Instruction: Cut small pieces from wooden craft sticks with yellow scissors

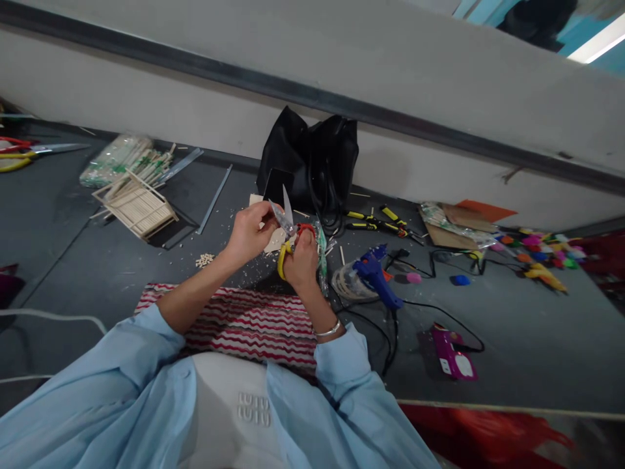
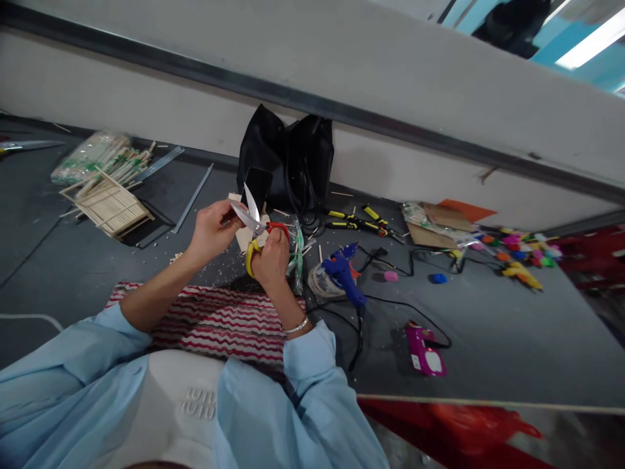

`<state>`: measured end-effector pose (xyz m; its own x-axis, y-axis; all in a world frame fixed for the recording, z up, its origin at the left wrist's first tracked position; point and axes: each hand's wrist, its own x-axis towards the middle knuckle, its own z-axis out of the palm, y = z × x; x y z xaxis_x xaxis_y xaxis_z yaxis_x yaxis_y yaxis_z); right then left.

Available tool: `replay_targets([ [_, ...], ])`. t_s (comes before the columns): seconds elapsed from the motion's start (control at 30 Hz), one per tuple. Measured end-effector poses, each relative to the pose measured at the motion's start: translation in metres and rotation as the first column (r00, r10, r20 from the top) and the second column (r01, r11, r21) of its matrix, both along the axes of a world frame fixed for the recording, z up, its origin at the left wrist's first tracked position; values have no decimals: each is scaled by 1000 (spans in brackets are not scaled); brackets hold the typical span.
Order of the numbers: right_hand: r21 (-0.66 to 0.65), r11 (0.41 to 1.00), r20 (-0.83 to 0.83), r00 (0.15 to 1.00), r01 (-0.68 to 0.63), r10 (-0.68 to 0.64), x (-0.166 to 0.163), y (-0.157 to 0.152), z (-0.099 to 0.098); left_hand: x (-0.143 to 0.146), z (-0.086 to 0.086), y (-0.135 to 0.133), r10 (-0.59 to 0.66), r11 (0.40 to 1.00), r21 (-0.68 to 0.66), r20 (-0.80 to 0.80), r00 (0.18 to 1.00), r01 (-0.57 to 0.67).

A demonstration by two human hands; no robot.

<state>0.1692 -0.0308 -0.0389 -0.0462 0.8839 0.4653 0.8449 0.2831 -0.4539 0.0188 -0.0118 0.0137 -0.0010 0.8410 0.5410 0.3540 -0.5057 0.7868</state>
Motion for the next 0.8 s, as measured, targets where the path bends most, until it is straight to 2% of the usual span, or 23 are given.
replay_targets([
  [0.2,-50,999,1,1000,-5,5,1,2,1,-1,-4,3,-5,998,-56,24,1000,6],
  [0.33,-38,999,-3,1000,-9,9,4,5,1,2,-1,0,-8,998,-62,16,1000,9],
  [0.47,-81,996,-26,999,-27,25,5,5,-1,6,0,-4,-58,995,-78,48,997,61],
  [0.6,-123,992,-30,999,14,-18,4,4,-6,8,-4,-5,-60,998,-19,-49,997,59],
  [0.8,-84,994,-99,993,-67,59,3,3,-18,4,-6,-2,-86,995,41,-152,985,93],
])
